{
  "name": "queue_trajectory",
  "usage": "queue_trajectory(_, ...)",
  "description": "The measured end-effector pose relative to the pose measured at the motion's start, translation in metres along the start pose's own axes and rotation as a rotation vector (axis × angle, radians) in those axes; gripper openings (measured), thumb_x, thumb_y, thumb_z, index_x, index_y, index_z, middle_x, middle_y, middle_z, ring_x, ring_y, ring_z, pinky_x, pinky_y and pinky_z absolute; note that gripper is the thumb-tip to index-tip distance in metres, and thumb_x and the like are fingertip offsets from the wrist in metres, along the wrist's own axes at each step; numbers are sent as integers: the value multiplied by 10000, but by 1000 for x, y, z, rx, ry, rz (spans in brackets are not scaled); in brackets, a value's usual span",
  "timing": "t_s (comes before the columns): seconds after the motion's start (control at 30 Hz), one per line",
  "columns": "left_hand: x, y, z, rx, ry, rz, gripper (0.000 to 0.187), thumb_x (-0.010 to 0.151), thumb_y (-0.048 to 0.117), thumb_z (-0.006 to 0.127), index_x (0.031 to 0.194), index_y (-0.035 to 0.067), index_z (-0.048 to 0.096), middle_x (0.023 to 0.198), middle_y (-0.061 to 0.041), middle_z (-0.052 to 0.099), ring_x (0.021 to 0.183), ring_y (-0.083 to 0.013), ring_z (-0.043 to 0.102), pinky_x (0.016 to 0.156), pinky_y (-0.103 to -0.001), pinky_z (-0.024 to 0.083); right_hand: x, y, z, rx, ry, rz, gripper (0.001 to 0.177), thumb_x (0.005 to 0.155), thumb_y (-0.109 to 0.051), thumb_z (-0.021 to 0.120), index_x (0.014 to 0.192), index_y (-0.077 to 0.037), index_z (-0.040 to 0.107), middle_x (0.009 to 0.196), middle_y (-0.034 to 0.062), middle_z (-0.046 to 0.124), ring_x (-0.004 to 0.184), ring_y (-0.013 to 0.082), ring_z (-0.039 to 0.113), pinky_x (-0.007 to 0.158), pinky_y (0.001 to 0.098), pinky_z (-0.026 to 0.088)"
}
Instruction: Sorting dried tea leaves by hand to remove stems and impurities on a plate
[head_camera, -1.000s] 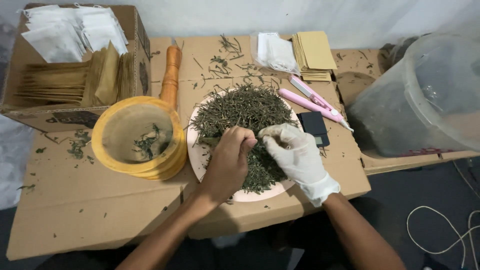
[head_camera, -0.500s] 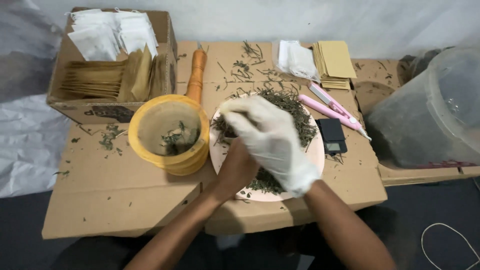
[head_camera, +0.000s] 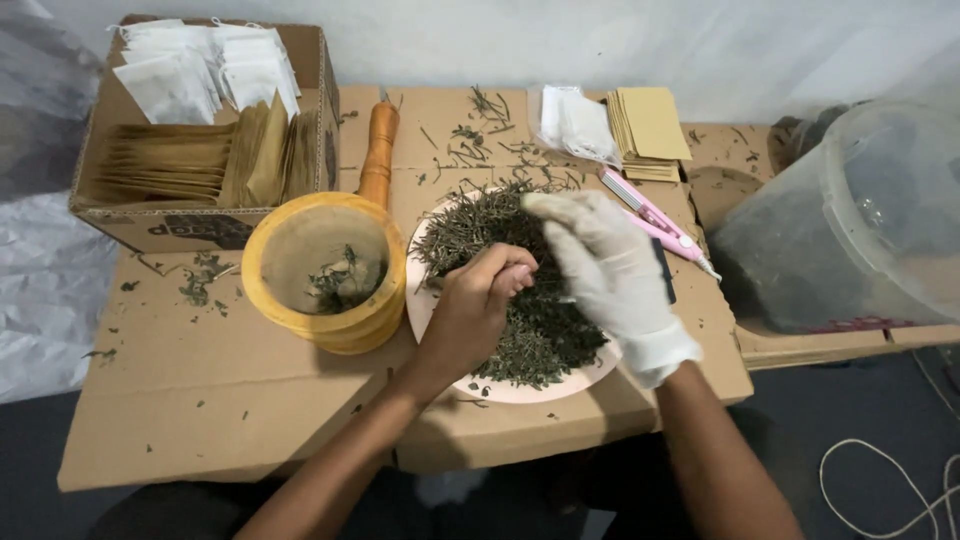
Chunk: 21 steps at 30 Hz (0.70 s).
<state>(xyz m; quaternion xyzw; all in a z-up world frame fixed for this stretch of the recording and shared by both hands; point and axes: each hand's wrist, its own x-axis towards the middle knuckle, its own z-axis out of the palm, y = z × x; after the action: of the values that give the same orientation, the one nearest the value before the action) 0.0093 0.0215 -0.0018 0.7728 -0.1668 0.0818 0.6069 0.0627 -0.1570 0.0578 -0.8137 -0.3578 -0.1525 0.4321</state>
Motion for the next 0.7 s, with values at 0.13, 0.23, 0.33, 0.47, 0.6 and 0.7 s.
queue_trajectory(0.13,-1,-2,5,4,25,-32,339,1204,285,427,1210,58,679,995,-195,740,964,-349,772,823,-489,628,-19,13,-5,242,-103,313,298,1026,-127,751,1316,-115,821,1271,131,803,1220,232,749,1056,421,583)
queue_trajectory(0.23,-1,0,8,4,36,-82,332,1193,290,457,1204,64,700,969,-213,762,924,-350,773,793,-476,613,-29,14,1,321,-85,418,366,881,-66,896,1241,-50,834,1124,141,842,1054,209,804,904,371,643)
queue_trajectory(0.33,5,-13,15,50,70,-71,273,1178,248,509,1209,74,717,916,-224,773,877,-369,776,757,-477,606,-32,18,7,239,-29,439,365,822,-107,963,1171,-72,860,1055,110,858,970,195,825,831,351,653)
queue_trajectory(0.47,30,-26,22,228,142,137,166,1165,113,545,1182,61,701,857,-190,761,815,-340,767,711,-428,615,-26,9,9,196,115,619,187,885,-164,901,1072,-150,899,1066,11,871,896,118,814,664,277,697)
queue_trajectory(0.6,50,-38,16,466,128,287,175,1176,57,488,1132,67,657,806,-164,699,763,-296,742,706,-413,626,-37,24,0,132,240,495,237,869,-178,956,1091,-129,891,1066,74,871,1070,167,816,885,346,655)
queue_trajectory(0.7,61,-44,17,609,193,327,208,1174,45,484,1117,29,684,774,-149,662,755,-321,711,647,-407,582,-60,57,-16,184,191,496,224,905,-91,903,1126,-84,868,1118,116,860,1123,175,769,988,379,608)
